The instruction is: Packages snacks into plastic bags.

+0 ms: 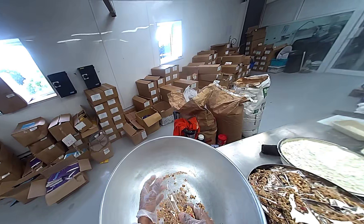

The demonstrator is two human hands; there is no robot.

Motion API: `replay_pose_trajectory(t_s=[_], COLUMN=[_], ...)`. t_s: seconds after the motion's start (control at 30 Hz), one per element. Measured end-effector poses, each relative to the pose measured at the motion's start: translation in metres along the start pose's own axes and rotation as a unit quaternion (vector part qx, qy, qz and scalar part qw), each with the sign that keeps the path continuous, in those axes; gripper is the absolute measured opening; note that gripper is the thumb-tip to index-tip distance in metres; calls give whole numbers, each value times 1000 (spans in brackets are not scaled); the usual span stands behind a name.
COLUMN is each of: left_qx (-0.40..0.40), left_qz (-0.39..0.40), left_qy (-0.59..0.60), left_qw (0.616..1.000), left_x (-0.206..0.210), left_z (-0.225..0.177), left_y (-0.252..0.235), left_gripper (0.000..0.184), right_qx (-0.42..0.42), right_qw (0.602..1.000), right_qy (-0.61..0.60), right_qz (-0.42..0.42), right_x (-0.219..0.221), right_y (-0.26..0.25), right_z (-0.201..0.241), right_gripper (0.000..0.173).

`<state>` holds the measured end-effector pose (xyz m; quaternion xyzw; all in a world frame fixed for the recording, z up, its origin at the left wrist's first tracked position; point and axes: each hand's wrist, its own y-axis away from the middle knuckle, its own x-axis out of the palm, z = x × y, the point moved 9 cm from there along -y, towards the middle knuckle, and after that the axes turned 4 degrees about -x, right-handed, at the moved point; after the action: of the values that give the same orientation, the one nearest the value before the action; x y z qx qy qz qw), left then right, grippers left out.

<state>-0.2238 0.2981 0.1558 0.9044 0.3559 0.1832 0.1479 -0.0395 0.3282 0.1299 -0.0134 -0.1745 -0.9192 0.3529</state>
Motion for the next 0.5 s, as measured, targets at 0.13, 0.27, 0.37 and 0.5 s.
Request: replay_pose_trajectory(t_s=[0.13,0.27,0.37,0.5], left_qx=[36,128,191,277], left_qz=[77,76,66,78], left_qy=[-104,-79,-78,-90], left_qw=[991,986,976,953], left_x=[19,26,30,32], left_z=[11,-1,-22,-40], left_y=[26,32,42,53], left_gripper=[35,9,10,8], right_qx=[-20,-78,-150,-263], right_qw=[999,997,988,959], right_qy=[-14,-4,-11,-83], right_qz=[-25,-11,-30,-74], right_x=[-10,-8,-14,-25], right_y=[-7,-11,-15,-22], right_z=[15,30,45,75], right_gripper=[34,30,31,16])
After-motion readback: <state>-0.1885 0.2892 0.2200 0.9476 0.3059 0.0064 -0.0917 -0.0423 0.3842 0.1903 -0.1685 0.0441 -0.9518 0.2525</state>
